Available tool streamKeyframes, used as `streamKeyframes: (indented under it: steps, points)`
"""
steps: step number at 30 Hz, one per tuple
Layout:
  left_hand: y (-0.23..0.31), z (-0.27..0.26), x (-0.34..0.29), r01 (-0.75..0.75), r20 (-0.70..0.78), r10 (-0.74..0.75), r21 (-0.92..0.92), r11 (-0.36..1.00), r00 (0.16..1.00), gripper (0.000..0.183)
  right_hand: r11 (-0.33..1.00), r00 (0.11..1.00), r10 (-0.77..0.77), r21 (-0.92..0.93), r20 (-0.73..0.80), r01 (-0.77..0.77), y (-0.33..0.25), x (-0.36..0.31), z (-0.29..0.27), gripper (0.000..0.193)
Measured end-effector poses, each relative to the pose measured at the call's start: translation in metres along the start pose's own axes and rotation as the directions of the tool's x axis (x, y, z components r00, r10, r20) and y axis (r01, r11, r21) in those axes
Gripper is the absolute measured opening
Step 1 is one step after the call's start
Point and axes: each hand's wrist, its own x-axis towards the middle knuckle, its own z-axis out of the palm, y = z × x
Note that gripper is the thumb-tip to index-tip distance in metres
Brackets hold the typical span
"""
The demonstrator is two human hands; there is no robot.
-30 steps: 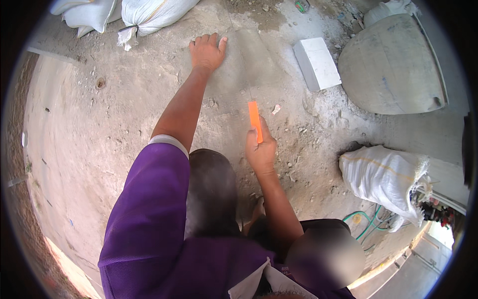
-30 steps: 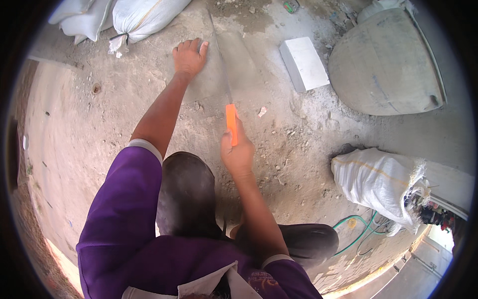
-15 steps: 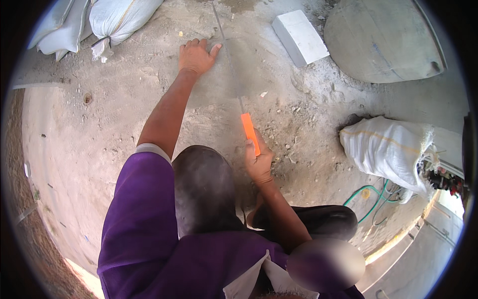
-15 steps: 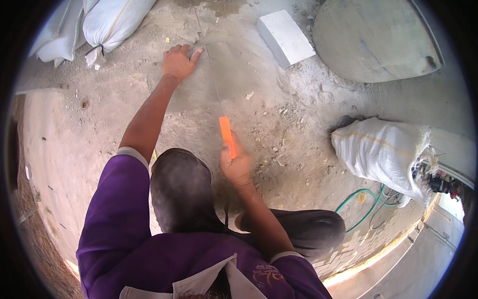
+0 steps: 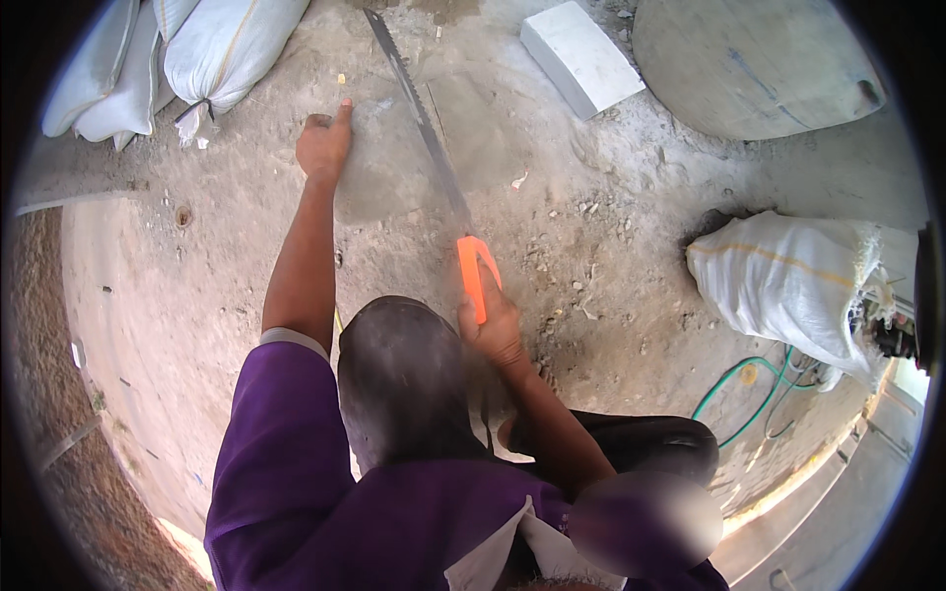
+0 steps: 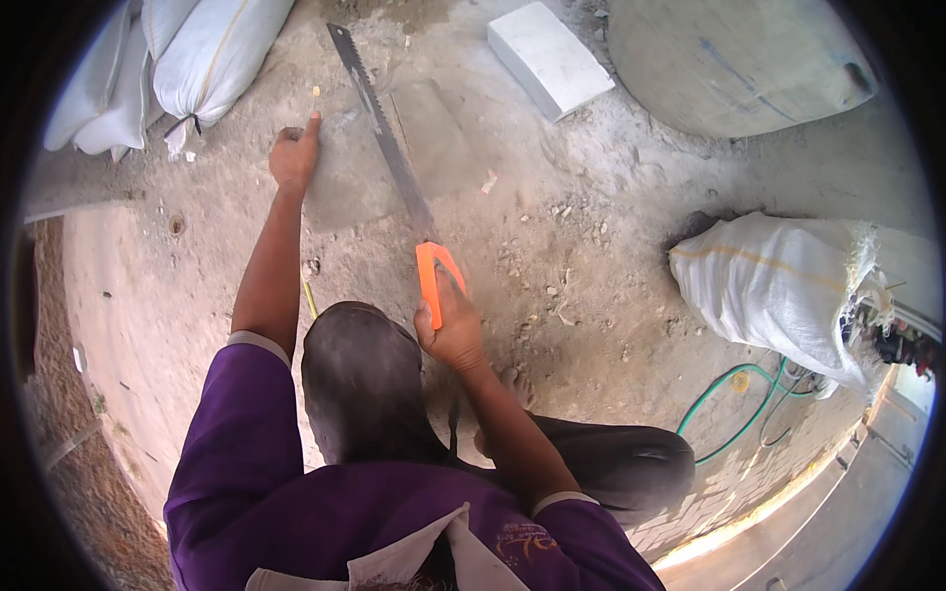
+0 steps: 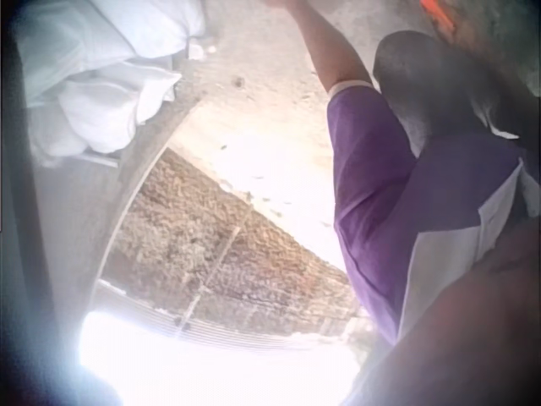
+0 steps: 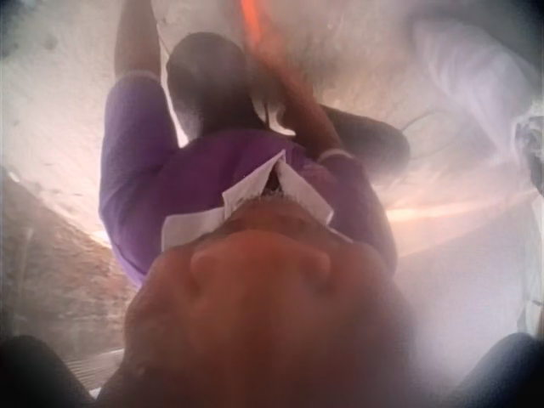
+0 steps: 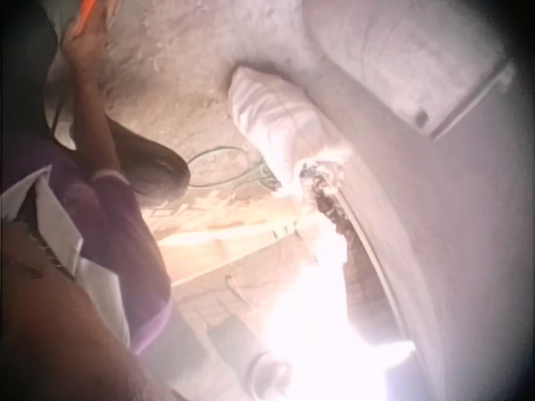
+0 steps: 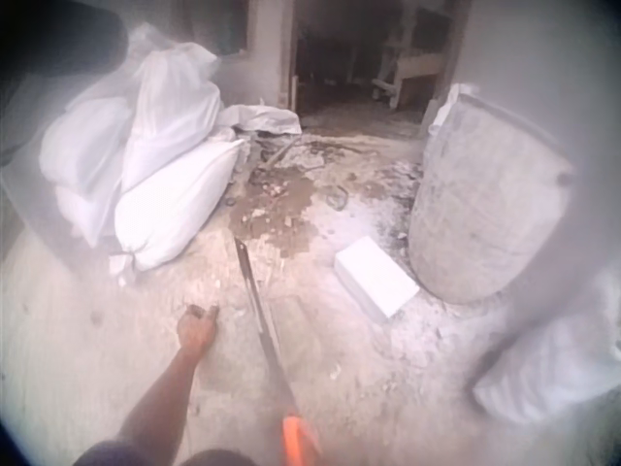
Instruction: The person measures a concrete slab with a tape measure and marks it with a pencil. They then use a hand saw to cut the slab along the marked line. The person also handles a white block and a saw during the process.
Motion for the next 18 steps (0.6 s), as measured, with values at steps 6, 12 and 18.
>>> streamKeyframes:
  steps: [6,12,18]
  points:
    - [0.044,0.013,0.003,-0.098,0.060,0.093,0.099,0.990,0.994,0.068,0.959,0.980,0.198,0.214,-0.028,-0.188,-0.026,0.007,-0.016,0.043]
    - [0.018,0.030,0.023,-0.032,-0.028,0.031,-0.066,0.997,0.999,0.054,0.939,0.981,0.182,0.309,-0.068,-0.153,-0.070,0.051,-0.090,0.037]
    - [0.005,0.043,0.045,-0.050,-0.031,0.050,-0.019,0.999,0.998,0.045,0.931,0.958,0.255,0.302,-0.131,-0.206,-0.077,0.038,-0.123,0.041]
